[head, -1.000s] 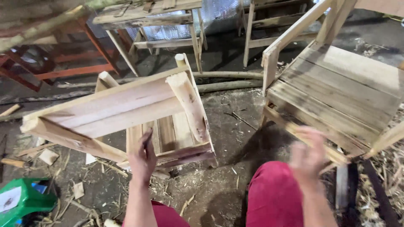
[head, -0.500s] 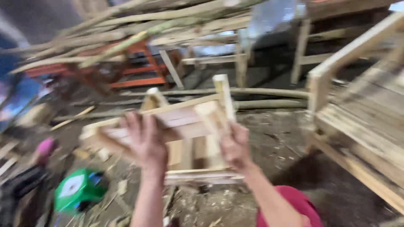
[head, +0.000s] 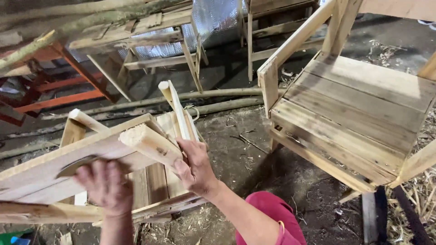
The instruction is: The person sands a wooden chair using a sanding block, smoothing the legs, seat, and backrest. They rotate the chair to access different sides and continue sanding the frame and joints.
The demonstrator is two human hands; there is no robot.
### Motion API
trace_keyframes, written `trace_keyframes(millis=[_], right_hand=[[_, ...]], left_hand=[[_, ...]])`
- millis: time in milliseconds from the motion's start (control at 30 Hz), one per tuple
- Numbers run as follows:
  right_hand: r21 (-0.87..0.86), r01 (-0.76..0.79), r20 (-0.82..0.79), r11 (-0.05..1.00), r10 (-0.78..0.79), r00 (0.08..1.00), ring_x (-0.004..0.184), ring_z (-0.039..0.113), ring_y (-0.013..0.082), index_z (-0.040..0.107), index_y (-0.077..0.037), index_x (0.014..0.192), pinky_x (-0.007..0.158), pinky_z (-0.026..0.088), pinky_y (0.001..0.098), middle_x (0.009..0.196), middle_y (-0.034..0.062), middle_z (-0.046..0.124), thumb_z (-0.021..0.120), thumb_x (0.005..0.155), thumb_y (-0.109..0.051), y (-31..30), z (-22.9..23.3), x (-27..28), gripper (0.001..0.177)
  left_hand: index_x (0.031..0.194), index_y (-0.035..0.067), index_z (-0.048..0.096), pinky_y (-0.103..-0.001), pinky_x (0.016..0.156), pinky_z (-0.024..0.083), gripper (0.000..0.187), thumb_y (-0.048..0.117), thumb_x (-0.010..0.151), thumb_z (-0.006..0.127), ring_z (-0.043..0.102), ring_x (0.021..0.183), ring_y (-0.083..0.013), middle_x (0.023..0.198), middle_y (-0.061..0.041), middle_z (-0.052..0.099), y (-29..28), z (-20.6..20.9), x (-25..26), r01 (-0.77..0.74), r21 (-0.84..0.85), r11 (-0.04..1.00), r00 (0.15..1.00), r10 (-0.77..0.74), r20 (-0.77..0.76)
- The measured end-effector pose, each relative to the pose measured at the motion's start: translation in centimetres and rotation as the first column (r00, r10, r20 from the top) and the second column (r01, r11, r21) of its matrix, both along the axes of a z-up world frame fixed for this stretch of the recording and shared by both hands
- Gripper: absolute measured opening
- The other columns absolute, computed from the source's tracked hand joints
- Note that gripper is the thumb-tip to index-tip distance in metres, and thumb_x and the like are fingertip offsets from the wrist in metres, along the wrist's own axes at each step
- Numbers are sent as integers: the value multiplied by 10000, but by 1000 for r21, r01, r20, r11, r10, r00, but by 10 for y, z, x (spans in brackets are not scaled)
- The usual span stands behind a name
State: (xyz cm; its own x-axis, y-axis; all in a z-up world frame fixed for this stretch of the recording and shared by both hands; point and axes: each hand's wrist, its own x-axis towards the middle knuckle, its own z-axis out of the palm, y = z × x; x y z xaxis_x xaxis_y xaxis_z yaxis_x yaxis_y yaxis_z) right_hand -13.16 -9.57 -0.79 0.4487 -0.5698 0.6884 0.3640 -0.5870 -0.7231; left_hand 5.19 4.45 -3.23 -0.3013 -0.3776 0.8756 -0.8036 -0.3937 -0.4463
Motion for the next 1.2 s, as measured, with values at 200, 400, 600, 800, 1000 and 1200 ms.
trace_keyframes(millis=[200,400,600,800,1000,1200], right_hand=[[-15,39,7,999,-39,999,845,532,175,491,-97,1075,860,318,322,881,40,596,146,972,-557,5,-14,8,584],[151,-225,260,963,181,948,459,370,56,581,-43,910,328,284,182,642,-31,494,412,891,-89,1,-5,13,175],[272,-190,151,943,153,977,939,618,284,535,63,1176,804,494,431,1012,248,626,530,879,-144,-24,-60,22,362],[238,-307,20,921,312,950,974,556,253,430,12,1333,876,474,422,1104,196,555,365,920,-252,-17,-36,-5,495],[167,-273,64,947,266,962,951,514,197,464,3,1307,870,446,390,1060,162,544,345,919,-268,-18,-36,0,488],[151,-288,70,946,281,957,1015,498,276,429,34,1334,932,410,465,1143,239,522,333,961,-310,-7,-24,-3,517]], left_hand=[[1492,197,164,-582,1179,11,468,320,1088,367,132,1453,-404,1535,-194,148,44,-5,35,-374,-216,902,847,238,-475],[1466,-25,346,-374,1191,145,434,31,1068,182,273,1366,-307,1476,-193,324,-19,12,-31,-896,150,-417,-393,904,168],[1204,113,618,-538,1118,194,360,186,918,411,428,1279,-407,1320,-143,537,-39,-43,-60,274,84,958,885,-217,-412],[1291,64,535,-486,1070,316,461,-15,867,372,468,1247,-365,1302,-163,545,55,-76,-68,239,205,949,658,-3,-753],[1349,99,480,-515,1112,249,562,18,794,510,388,1329,-350,1374,-168,488,20,-113,-136,235,362,902,770,55,-636],[1368,70,465,-471,1073,316,628,-75,757,434,429,1295,-358,1397,-175,463,24,-150,-127,66,281,957,833,102,-544]])
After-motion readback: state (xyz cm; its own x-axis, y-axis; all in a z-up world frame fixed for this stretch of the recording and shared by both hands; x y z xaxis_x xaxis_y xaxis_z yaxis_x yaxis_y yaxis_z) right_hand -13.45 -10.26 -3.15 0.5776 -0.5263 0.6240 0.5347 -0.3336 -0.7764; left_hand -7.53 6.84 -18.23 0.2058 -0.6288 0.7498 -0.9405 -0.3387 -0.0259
